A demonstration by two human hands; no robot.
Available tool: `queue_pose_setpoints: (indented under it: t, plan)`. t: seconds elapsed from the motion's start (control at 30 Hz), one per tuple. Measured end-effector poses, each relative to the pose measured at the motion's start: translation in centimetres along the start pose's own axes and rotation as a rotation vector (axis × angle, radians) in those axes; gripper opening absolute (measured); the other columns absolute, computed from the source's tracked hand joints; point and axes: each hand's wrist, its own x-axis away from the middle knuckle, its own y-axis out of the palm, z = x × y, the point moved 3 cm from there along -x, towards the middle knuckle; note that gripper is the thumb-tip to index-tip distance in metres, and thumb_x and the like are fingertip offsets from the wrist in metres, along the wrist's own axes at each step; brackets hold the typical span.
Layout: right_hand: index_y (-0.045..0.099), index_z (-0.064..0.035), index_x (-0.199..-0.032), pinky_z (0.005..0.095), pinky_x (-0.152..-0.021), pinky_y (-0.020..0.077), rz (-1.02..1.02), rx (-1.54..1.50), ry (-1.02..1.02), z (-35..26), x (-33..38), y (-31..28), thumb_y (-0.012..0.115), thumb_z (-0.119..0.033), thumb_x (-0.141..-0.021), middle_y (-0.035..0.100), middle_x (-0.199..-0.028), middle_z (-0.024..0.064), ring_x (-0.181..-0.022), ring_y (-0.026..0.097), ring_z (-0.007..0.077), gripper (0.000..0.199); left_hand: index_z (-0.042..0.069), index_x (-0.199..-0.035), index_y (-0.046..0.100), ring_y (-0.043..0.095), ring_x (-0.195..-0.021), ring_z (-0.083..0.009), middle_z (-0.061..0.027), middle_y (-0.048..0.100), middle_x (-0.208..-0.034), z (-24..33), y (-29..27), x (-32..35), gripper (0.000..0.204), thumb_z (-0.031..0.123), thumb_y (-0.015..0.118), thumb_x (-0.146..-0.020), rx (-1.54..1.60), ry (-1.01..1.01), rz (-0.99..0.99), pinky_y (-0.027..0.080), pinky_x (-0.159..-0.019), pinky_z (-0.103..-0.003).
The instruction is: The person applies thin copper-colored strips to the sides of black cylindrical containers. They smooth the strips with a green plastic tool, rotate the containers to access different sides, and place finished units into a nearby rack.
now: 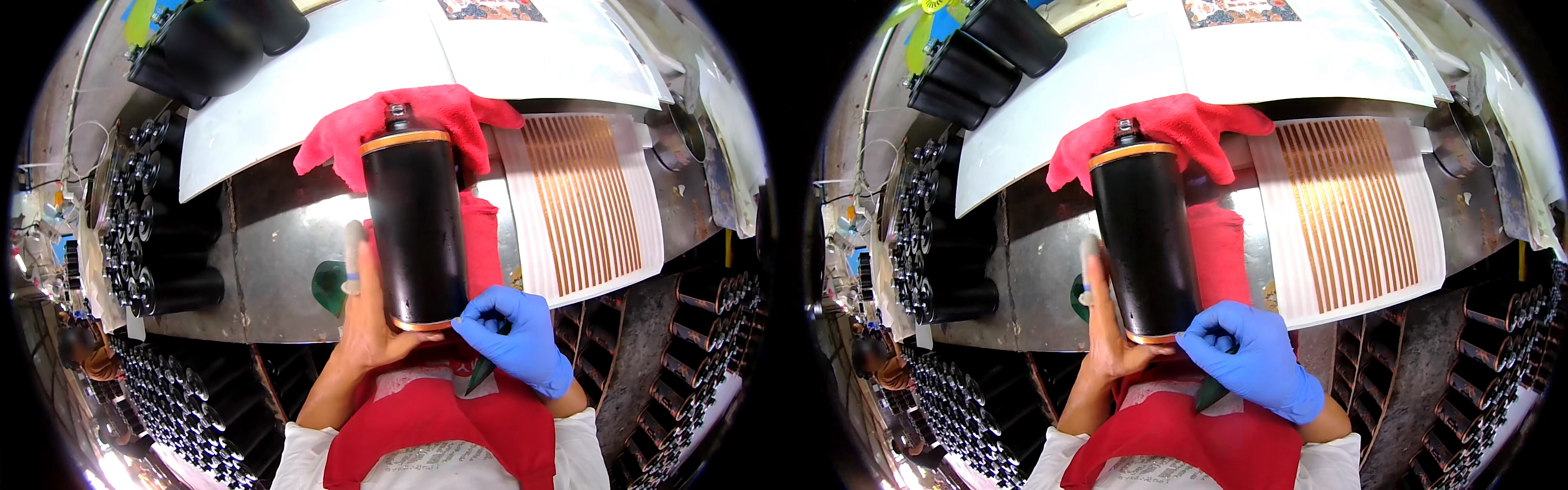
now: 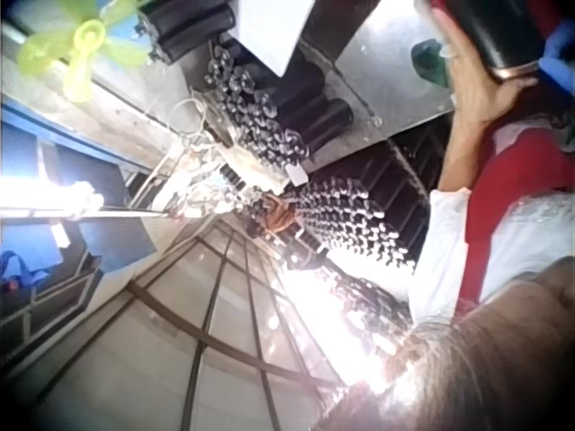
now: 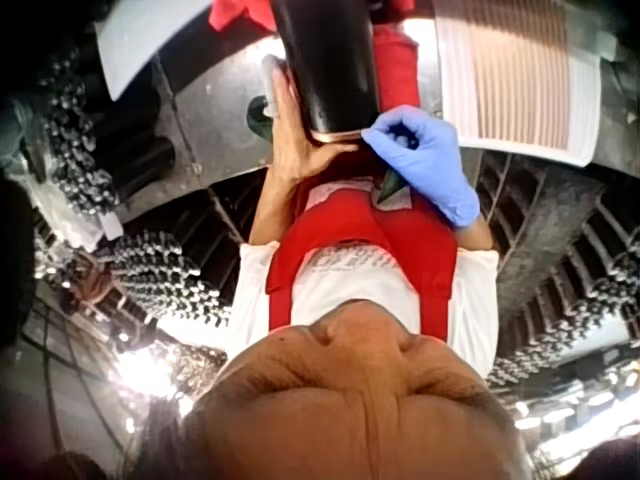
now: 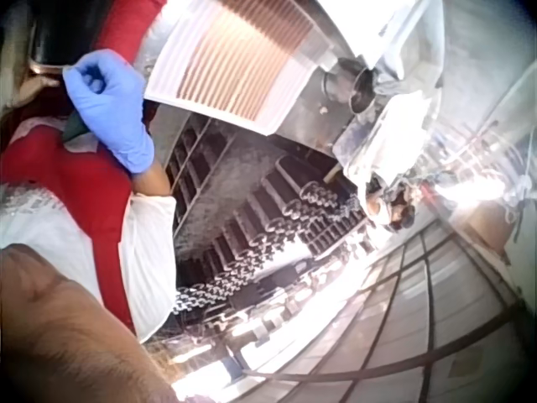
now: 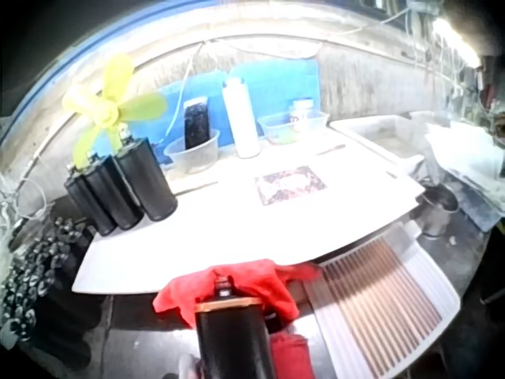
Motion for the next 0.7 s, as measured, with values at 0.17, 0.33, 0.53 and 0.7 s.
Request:
queue_pose_setpoints:
  t: [0.17,0.33,0.53,0.7]
  plan:
    - [0.063,-0.0008,-0.081,0.0167,-0.048,0.0357,-0.004,-0.001,0.018,0.1,-0.1,-0.2,0.069,-0.009,-0.078,0.053,-0.063,-0.0039,-0.054,0.041,-0.0001,0.010,-0.002,-0.136,0.031,0.023,-0.126,-0.0551,-0.0403,0.019,-0.136,2.7,0.5,-1.1,0.096,0.030,0.083,-0.061,-0.196,0.014,-0.014,0.022,-0.103,-0.054]
    - [0.063,-0.0010,-0.080,0.0163,-0.048,0.0353,0.017,-0.001,0.032,0.6,-0.6,-0.6,0.069,-0.009,-0.078,0.054,-0.064,-0.0040,-0.053,0.040,-0.0003,0.010,-0.007,-0.136,0.028,0.040,-0.123,-0.0437,-0.0346,0.029,-0.136,3.3,0.3,-2.4,0.098,0.020,0.085,-0.060,-0.346,0.121,-0.044,0.040,-0.095,-0.042]
    - [0.061,-0.0026,-0.078,0.0157,-0.048,0.0349,0.121,-0.127,0.126,2.5,-1.0,-1.4,0.069,-0.006,-0.077,0.057,-0.068,-0.0036,-0.055,0.043,-0.0009,0.008,-0.005,-0.141,0.010,0.039,-0.122,-0.0453,-0.0330,0.031,-0.136,-0.5,0.5,0.9,0.117,0.034,0.084,-0.059,0.008,-0.003,-0.054,0.036,-0.097,-0.043]
    - [0.059,-0.0035,-0.084,0.0168,-0.047,0.0382,0.095,-0.434,0.224,3.2,-1.3,-1.9,0.067,-0.009,-0.079,0.057,-0.067,0.0001,-0.055,0.049,0.0031,0.011,-0.004,-0.142,0.000,0.034,-0.130,-0.0332,-0.0262,0.026,-0.142,-0.2,0.0,0.5,0.102,0.015,0.072,-0.073,0.481,-0.052,-0.103,0.031,-0.101,-0.037]
